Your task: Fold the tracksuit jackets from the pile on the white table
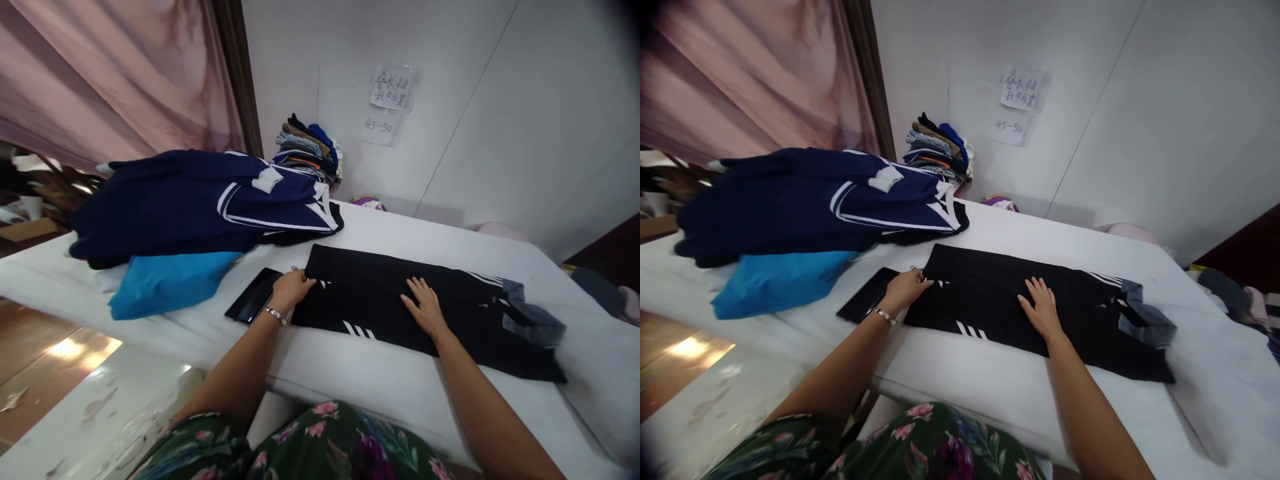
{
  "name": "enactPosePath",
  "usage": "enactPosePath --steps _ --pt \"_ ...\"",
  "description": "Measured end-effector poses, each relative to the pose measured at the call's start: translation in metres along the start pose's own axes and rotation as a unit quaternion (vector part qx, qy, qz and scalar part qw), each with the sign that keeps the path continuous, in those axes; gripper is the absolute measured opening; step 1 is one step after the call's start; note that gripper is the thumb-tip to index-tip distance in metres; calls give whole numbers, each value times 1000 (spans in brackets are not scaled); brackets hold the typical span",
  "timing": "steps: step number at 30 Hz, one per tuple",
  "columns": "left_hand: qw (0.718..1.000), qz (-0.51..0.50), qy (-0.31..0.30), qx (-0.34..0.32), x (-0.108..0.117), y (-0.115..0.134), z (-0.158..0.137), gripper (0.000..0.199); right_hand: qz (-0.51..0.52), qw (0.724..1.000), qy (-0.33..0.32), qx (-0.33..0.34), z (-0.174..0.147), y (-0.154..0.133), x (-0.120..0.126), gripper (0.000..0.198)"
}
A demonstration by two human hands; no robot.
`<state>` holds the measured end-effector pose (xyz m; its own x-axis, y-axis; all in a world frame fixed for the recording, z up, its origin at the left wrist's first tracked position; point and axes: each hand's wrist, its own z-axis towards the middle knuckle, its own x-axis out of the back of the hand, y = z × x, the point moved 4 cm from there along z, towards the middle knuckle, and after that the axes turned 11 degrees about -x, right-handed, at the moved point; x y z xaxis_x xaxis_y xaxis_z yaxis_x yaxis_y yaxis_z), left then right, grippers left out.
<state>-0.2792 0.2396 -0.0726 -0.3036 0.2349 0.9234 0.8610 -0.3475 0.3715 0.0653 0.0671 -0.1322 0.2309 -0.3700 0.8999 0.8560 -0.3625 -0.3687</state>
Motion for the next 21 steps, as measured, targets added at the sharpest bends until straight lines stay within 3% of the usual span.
enactPosePath --steps 9,21 --pt "1000 18 -10 -17 -10 0 1 27 19 1000 1 2 0 3 -1 54" --pt "999 -8 -52 -6 -2 -7 5 17 41 999 27 22 -4 6 3 51"
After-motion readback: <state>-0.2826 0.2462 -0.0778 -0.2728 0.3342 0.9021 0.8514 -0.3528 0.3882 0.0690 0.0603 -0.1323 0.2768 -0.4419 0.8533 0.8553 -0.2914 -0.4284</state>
